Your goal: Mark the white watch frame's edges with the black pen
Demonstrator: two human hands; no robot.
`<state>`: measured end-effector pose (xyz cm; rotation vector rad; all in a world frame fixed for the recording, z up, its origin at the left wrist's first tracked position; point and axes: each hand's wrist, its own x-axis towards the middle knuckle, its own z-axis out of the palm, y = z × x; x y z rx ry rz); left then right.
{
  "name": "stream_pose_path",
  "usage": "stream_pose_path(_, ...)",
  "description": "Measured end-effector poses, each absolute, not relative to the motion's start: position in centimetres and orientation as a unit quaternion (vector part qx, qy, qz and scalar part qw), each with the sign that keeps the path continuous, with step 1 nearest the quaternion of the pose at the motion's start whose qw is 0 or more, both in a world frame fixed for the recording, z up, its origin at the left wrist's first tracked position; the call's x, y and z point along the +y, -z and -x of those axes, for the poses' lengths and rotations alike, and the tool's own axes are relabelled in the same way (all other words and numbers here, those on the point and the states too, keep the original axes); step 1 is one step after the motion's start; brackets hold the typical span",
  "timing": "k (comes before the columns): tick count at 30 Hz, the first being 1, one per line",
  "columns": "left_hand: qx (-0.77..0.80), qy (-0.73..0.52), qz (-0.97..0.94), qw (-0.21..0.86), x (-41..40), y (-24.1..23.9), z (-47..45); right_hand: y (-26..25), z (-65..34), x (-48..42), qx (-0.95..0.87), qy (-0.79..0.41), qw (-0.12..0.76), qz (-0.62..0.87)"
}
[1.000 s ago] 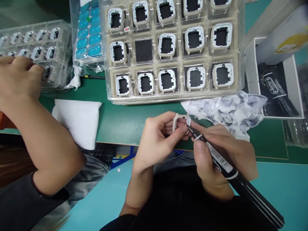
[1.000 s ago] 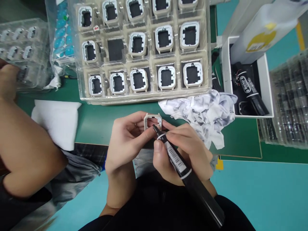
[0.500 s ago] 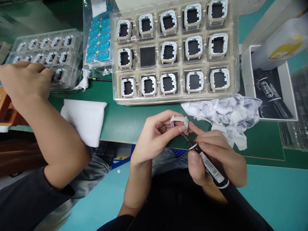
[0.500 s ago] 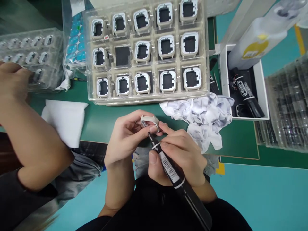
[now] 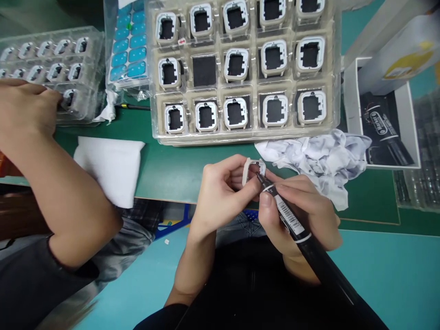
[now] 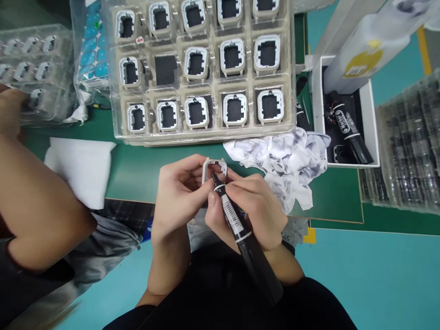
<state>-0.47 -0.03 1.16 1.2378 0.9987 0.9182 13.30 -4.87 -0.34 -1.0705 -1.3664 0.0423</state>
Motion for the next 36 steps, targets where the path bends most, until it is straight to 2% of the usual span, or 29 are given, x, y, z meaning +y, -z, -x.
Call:
stream_pose_path(12,0.458,-0.395,-0.525,0.599,0.3,-1.8,0.3,0.8,-13.4,-4.5,-0.598,-0.014,0.671,0.438)
stream_pose_path(26,0.441,-0.41,-0.573,0.556,-0.1,-0.8,0.4,0.2,-13.6,-4.9,-0.602,-0.035,0.649,0.464)
stream_pose_path(36,0.403,-0.422,-0.558,0.59,0.0,-0.4,0.5,-0.2,-14.1,-5.3,-0.627,-0.068,0.629,0.455)
